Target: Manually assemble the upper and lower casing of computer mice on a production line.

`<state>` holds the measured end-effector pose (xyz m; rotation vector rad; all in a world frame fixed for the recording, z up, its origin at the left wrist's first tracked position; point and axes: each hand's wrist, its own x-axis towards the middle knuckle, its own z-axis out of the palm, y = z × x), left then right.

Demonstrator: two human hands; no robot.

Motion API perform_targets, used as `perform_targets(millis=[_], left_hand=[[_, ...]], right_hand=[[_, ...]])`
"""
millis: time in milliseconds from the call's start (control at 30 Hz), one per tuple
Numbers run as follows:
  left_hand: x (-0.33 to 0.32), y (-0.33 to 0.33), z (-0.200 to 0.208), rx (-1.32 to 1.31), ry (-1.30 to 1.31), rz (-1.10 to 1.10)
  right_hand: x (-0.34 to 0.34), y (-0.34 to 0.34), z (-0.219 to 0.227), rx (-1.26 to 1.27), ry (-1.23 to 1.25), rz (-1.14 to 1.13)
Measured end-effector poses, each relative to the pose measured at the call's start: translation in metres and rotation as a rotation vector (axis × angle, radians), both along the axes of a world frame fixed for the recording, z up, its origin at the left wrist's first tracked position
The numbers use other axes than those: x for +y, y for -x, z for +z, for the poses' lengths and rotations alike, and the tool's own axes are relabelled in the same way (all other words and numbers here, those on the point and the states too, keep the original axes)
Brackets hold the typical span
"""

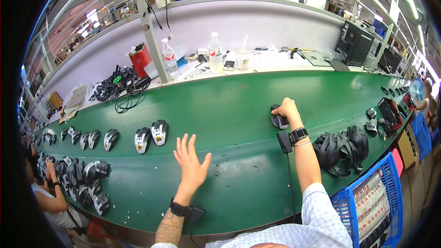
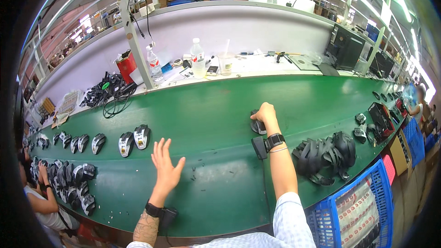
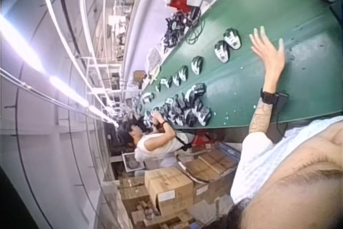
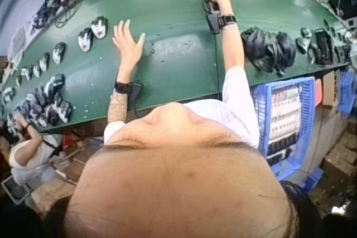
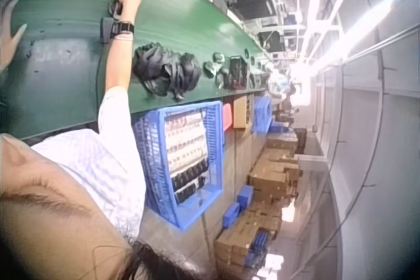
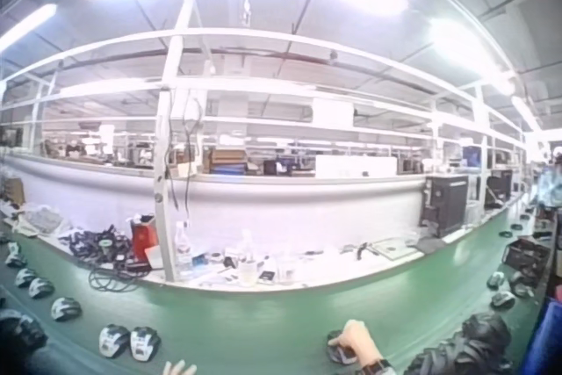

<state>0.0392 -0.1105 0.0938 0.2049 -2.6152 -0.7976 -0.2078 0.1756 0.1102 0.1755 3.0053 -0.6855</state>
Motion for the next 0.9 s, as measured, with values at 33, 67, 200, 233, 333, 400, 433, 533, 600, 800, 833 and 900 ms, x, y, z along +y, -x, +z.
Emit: perform_targets(millis=[33, 67, 200, 233, 333, 400, 433, 533, 600, 800, 833, 900], left_hand=[[0.004, 0.001, -0.003, 0.001, -0.002, 0.003], [0.007, 0.002, -0.005, 0.025, -0.001, 0.008], [0.015, 0.002, -0.025, 0.073, -0.02, -0.027], [0.016, 0.0, -0.029, 0.072, -0.021, -0.026], [0.015, -0.005, -0.034, 0.061, 0.01, -0.059], [0.018, -0.005, -0.032, 0.138, -0.073, -0.11], [0.02, -0.005, -0.029, 0.165, -0.03, -0.096], [0.023, -0.007, -0.033, 0.235, -0.235, -0.217], [0.024, -0.014, -0.026, 0.132, -0.531, -0.269], [0.03, -0.012, -0.033, -0.056, -1.623, -0.312], [0.029, -0.014, -0.029, -0.082, -1.661, -0.321], [0.028, -0.013, -0.026, -0.088, -1.679, -0.301]], right_hand=[[-0.001, -0.001, -0.008, 0.056, -0.022, 0.032], [-0.002, -0.002, -0.016, 0.112, -0.043, 0.062], [-0.004, -0.009, -0.047, 0.13, -0.079, 0.0], [-0.003, -0.013, -0.052, 0.13, -0.08, 0.001], [-0.005, -0.029, -0.059, 0.209, -0.051, -0.086], [-0.005, -0.036, -0.054, 0.31, 0.039, -0.088], [-0.007, -0.043, -0.052, 0.311, 0.038, -0.084], [-0.017, -0.08, -0.046, 0.437, 0.282, 0.147], [-0.05, -0.121, -0.026, 0.381, 0.497, 0.332], [-0.099, -0.199, -0.028, 0.501, 0.637, 0.881], [-0.103, -0.203, -0.029, 0.531, 0.623, 0.939], [-0.112, -0.208, -0.031, 0.543, 0.638, 0.933]])
